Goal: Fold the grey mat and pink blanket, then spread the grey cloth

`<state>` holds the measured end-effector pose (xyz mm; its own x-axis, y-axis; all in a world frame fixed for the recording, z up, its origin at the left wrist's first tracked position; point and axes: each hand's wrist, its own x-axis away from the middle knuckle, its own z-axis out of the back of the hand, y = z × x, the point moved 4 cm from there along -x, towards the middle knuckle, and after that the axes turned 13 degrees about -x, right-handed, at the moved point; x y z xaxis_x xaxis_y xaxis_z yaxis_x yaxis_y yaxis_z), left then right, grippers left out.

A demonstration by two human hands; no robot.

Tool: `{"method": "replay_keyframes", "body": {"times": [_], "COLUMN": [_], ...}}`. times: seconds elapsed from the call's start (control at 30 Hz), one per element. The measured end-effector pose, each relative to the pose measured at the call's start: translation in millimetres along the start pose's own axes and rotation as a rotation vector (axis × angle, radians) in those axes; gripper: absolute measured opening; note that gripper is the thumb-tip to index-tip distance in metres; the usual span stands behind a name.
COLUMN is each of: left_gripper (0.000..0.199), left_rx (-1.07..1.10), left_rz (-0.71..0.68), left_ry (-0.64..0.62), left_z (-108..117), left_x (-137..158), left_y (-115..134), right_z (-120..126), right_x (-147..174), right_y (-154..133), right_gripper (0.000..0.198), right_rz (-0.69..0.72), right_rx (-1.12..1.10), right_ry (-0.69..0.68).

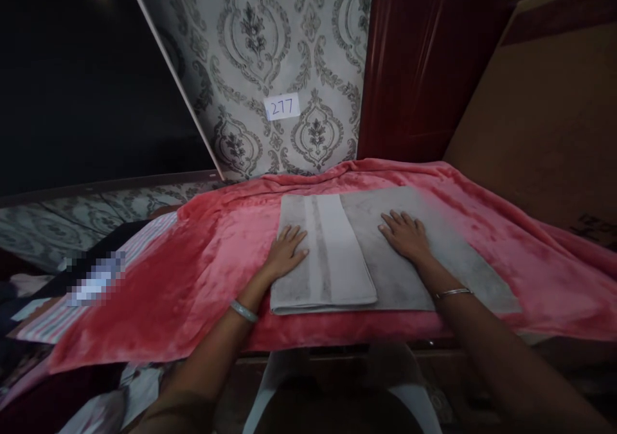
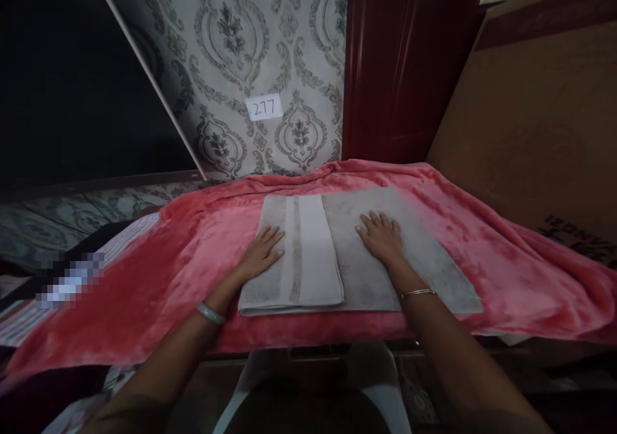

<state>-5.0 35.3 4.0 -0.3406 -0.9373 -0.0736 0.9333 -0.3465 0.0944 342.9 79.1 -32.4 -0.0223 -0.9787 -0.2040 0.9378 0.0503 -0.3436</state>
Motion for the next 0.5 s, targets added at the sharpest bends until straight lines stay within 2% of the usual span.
{"method": "replay_keyframes", "body": {"times": [0.1, 0.2, 0.37, 0.43, 0.5], "left_gripper": [0.058, 0.051, 0.040, 0.042, 0.047], "left_rx": [0.057, 0.185, 0.564, 0.719, 0.824], "left_rz": [-0.022, -0.020, 0.186, 0.229, 0.250], "left_ry": [0.102, 0.241, 0.551, 0.599, 0.594], "left_z": [-10, -16, -24, -27, -29], "left_x": [2, 2, 1, 1, 0], "left_y": [-3, -14, -51, -59, -62], "right_z": [1, 0, -18, -28, -38], "right_x": [-4, -13, -42, -55, -69], "right_y": [1, -8, -56, -78, -95], "right_gripper": [0.061, 0.060, 0.063, 0.063, 0.065], "right_rz": [-0.044, -0.062, 0.089, 0.129, 0.135], "right_rx": [-0.062, -0.226, -0.384, -0.434, -0.477], "right_ry": [-0.031, -0.067, -0.088, -0.085, -0.073]}}
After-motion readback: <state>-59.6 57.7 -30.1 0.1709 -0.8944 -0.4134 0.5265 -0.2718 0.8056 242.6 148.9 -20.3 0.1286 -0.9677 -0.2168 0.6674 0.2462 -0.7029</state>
